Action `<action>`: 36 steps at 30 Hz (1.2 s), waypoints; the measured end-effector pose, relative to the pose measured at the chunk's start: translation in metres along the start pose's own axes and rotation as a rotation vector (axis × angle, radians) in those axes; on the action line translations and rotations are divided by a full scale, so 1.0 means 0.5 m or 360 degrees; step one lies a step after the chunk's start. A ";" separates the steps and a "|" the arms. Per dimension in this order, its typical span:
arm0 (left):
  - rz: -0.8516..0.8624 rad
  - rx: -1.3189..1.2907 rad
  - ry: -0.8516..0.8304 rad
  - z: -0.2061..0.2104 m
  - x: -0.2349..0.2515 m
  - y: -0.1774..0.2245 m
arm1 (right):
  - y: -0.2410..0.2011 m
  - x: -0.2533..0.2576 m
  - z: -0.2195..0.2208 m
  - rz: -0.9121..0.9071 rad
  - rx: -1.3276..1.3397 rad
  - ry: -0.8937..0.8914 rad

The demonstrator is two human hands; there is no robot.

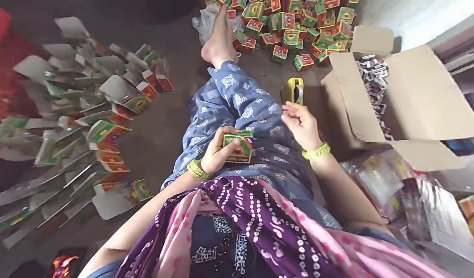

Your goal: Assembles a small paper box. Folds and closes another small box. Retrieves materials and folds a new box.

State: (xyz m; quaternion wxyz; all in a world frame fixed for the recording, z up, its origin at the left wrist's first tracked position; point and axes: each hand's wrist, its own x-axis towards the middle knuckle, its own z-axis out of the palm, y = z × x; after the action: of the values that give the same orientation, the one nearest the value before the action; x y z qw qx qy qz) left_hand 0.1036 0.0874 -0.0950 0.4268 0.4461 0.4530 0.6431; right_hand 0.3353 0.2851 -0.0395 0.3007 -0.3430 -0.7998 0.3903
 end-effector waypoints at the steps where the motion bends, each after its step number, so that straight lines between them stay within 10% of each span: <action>1: 0.0000 0.0007 0.0023 0.000 0.001 0.000 | 0.041 0.022 -0.026 0.0188 -0.0059 0.0195; 4: 0.0060 0.0096 0.0035 0.000 0.008 -0.003 | 0.166 0.087 -0.100 0.0674 -0.0254 0.0506; 11: 0.0178 0.0164 -0.0016 -0.005 0.016 -0.013 | 0.310 0.173 -0.133 0.0913 -0.0566 0.0041; 36: 0.0165 0.0138 -0.0025 -0.007 0.015 -0.013 | 0.277 0.100 -0.097 0.1217 -0.0218 0.0359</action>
State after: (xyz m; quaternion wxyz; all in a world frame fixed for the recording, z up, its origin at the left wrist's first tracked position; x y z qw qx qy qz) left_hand 0.0995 0.0954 -0.1008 0.3767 0.4919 0.4535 0.6407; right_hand 0.3858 0.4081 -0.1188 0.1961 -0.6755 -0.6007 0.3799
